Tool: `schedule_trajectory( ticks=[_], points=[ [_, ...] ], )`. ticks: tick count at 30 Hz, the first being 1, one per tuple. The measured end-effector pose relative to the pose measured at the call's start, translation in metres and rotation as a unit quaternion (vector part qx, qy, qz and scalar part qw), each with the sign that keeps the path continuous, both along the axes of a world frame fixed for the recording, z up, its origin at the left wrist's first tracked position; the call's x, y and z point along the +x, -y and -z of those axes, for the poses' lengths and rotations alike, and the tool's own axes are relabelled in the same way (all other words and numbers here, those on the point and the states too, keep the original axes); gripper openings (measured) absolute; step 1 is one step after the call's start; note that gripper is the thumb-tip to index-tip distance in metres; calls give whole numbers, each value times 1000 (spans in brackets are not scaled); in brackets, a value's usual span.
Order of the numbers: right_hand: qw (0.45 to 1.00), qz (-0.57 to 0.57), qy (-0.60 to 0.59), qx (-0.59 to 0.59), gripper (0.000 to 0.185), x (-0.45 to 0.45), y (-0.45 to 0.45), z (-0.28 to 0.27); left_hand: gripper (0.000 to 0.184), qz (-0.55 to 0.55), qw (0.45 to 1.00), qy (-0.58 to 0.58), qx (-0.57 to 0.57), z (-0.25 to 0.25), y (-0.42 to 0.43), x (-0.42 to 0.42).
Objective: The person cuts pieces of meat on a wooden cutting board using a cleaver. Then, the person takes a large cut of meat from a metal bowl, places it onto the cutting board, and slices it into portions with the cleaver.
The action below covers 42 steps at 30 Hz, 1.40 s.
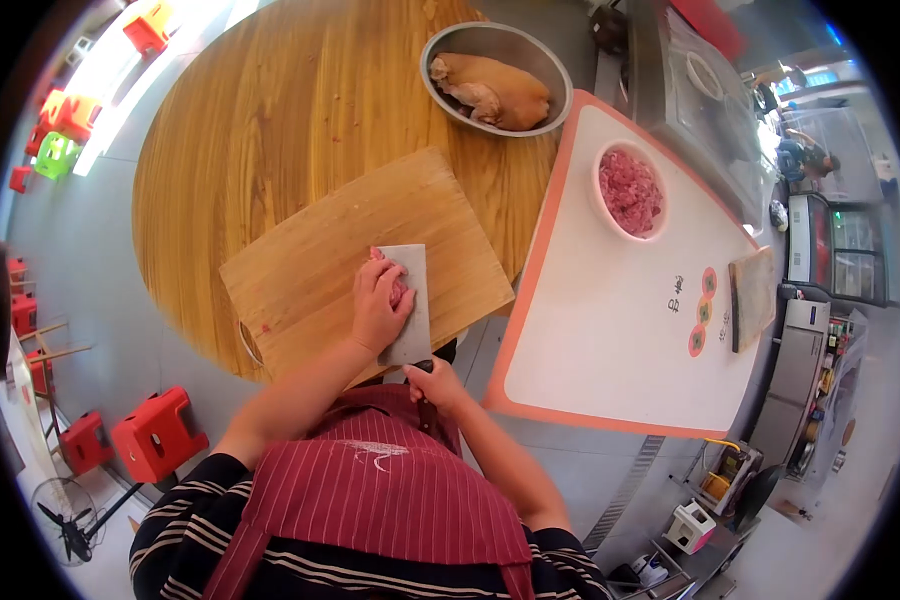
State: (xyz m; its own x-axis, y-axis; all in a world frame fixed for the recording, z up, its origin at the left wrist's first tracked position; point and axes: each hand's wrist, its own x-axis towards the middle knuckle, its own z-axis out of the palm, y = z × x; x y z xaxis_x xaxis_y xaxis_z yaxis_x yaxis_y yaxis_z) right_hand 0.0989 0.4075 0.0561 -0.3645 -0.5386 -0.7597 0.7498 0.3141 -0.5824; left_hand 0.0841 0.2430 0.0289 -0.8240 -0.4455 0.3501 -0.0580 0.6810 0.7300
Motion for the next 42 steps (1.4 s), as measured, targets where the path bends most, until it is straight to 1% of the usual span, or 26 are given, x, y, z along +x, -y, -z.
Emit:
schedule_trajectory(
  ticks=[4,7,8,10,13,15,16,17,18,19,20,22,23,24,26,27,31,33,34,35,36,37,38,39,40,42],
  points=[
    [996,84,-36,-12,17,-50,-38,-40,39,91,994,-54,-29,-51,-40,-80],
    [979,172,-113,-1,16,-102,-74,-73,34,180,977,-115,-32,-95,-86,-166],
    [976,181,-118,-5,16,-120,-84,-84,33,216,967,-135,-17,-101,-103,-196],
    [942,291,-163,24,17,-152,-108,-98,31,259,953,-158,-10,-108,-137,-257],
    [918,345,-188,56,20,-187,-144,-99,30,304,933,-192,-18,-83,-180,-330],
    [912,358,-182,79,20,-194,-168,-95,36,325,942,-61,-61,-53,-198,-363],
    [907,367,-172,111,20,-194,-180,-92,36,327,941,-60,-68,-43,-203,-369],
    [907,369,-171,105,20,-190,-191,-90,41,312,939,-11,-147,-38,-207,-368],
    [903,373,-171,128,20,-185,-201,-86,47,292,929,38,-225,-38,-208,-369],
    [899,376,-169,150,19,-179,-211,-82,52,326,912,125,-215,-41,-212,-376],
    [898,375,-171,153,18,-173,-218,-79,52,320,912,131,-222,-51,-214,-377],
    [898,376,-157,165,16,-161,-228,-79,52,346,896,241,-143,-71,-215,-377],
    [898,383,-148,158,16,-155,-232,-79,47,310,929,187,-79,-66,-213,-383],
    [899,388,-140,146,15,-149,-235,-75,47,299,932,187,-87,-72,-209,-393],
    [898,399,-138,126,16,-140,-239,-73,43,238,961,-24,141,-87,-200,-414],
    [900,395,-138,122,16,-138,-239,-73,33,214,949,-18,230,-119,-202,-407],
    [905,384,-140,114,17,-136,-237,-73,19,261,947,46,182,-131,-186,-413],
    [908,373,-149,117,17,-136,-239,-73,15,331,941,52,50,-123,-162,-415],
    [906,380,-151,108,17,-135,-239,-71,15,331,941,52,45,-119,-160,-416],
    [904,387,-150,99,18,-134,-237,-69,19,312,923,73,214,-115,-160,-414],
    [907,383,-147,96,18,-134,-235,-69,23,280,878,92,377,-108,-158,-413],
    [904,388,-148,99,18,-137,-232,-68,23,274,881,91,375,-102,-161,-417],
    [901,394,-149,103,19,-139,-230,-67,28,349,914,84,189,-93,-169,-423],
    [904,385,-150,109,18,-139,-229,-64,34,410,909,74,-3,-91,-170,-425],
    [906,379,-154,110,18,-140,-227,-65,34,405,911,71,-2,-87,-168,-419],
    [905,382,-152,113,18,-144,-224,-67,41,425,848,129,-288,-87,-173,-402]
  ],
)
